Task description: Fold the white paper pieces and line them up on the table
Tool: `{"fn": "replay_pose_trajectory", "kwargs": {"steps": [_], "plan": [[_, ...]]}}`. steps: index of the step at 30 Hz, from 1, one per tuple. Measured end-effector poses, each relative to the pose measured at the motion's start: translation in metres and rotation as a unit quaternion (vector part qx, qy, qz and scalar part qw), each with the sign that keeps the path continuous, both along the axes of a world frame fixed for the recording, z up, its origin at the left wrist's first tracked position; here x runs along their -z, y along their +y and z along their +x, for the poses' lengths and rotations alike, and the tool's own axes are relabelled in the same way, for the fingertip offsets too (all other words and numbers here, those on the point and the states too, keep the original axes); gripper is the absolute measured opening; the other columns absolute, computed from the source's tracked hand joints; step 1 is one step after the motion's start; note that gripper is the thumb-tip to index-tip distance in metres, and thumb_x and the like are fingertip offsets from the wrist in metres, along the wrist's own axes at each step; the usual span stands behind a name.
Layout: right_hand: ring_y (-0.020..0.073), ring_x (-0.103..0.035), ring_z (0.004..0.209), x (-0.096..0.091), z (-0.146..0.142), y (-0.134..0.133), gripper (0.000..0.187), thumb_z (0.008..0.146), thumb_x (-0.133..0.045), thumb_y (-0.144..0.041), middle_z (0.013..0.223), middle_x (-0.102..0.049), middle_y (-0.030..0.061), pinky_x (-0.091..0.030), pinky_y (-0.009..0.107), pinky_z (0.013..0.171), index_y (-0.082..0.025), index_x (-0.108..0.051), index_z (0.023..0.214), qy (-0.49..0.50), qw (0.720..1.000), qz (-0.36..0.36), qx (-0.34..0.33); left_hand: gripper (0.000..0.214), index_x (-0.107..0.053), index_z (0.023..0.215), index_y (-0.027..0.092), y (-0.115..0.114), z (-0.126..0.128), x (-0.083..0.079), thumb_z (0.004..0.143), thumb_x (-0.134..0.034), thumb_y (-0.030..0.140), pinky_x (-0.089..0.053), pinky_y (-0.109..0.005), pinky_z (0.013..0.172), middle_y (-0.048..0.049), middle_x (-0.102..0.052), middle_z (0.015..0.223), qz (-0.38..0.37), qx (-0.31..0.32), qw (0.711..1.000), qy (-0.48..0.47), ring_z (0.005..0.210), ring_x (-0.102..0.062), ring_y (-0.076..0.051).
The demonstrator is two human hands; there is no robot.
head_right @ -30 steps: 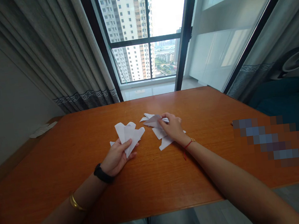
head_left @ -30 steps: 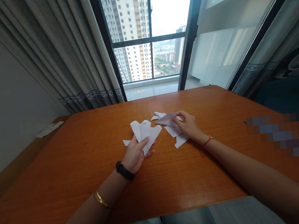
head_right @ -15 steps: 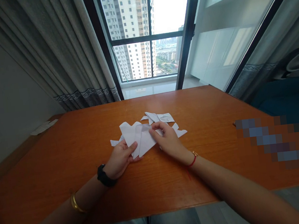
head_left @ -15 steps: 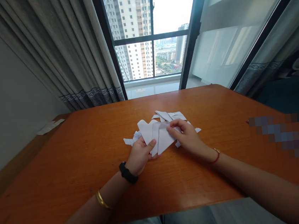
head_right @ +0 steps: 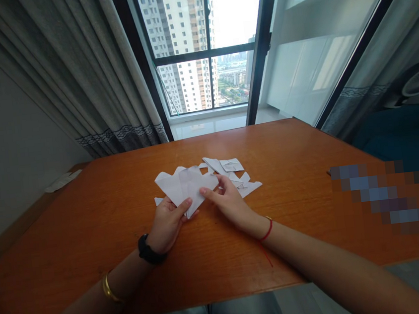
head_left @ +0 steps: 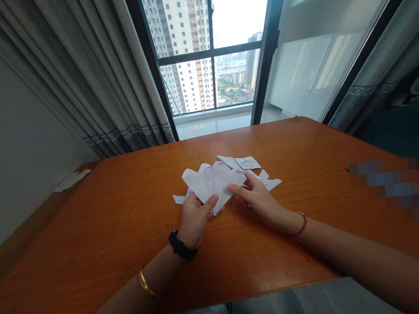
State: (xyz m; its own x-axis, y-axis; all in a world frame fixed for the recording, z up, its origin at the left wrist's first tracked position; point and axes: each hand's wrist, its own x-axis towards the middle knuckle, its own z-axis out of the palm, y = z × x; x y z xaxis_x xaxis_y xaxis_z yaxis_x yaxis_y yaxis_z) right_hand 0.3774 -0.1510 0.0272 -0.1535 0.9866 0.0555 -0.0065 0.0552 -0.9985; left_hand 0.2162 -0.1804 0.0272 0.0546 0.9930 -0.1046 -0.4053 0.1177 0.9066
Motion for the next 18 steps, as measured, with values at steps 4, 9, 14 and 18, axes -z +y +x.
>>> {"fn": "replay_pose_trajectory", "kwargs": {"steps": [4,9,14,18], "plan": [[0.0104,-0.044,0.049,-0.001,-0.006,-0.009,0.034,0.076,-0.067,-0.05,0.053,-0.053,-0.0032,-0.037,0.025,0.047,-0.018,-0.055,0.072,0.028,0.995,-0.018,-0.089,0.049,-0.057,0.113,0.018,-0.002,0.001,0.003,0.07,-0.077,0.031,-0.056,-0.028,0.067,-0.0091,-0.067,0.109,0.015,0.088,0.996,0.027,0.087,-0.066,-0.02],[0.0134,-0.054,0.046,-0.002,-0.009,-0.014,0.044,0.087,-0.05,-0.055,0.048,-0.052,-0.0025,-0.044,0.027,0.051,-0.019,-0.05,0.062,0.041,0.978,0.013,-0.203,0.047,-0.059,0.102,0.011,-0.003,-0.001,0.015,0.079,-0.063,0.052,-0.049,-0.021,0.054,-0.0097,-0.069,0.081,0.029,0.2,0.977,0.072,0.06,-0.062,-0.012],[0.0106,-0.05,0.043,-0.01,0.0,-0.007,0.041,0.085,-0.054,-0.052,0.047,-0.051,-0.0035,-0.038,0.023,0.045,-0.018,-0.051,0.062,0.018,0.985,0.042,-0.167,0.059,-0.058,0.102,0.01,-0.003,-0.003,0.013,0.082,-0.048,0.065,-0.052,-0.026,0.055,-0.0164,-0.068,0.093,0.016,0.189,0.981,0.05,0.064,-0.066,-0.017],[0.0083,-0.043,0.04,-0.017,0.011,-0.001,0.045,0.082,-0.059,-0.052,0.043,-0.05,-0.0024,-0.032,0.022,0.042,-0.017,-0.052,0.054,-0.04,0.992,0.038,-0.116,0.063,-0.058,0.102,0.01,-0.001,-0.005,0.011,0.08,-0.046,0.069,-0.054,-0.029,0.059,-0.0168,-0.068,0.094,-0.01,0.165,0.984,0.061,0.067,-0.067,-0.02]]}}
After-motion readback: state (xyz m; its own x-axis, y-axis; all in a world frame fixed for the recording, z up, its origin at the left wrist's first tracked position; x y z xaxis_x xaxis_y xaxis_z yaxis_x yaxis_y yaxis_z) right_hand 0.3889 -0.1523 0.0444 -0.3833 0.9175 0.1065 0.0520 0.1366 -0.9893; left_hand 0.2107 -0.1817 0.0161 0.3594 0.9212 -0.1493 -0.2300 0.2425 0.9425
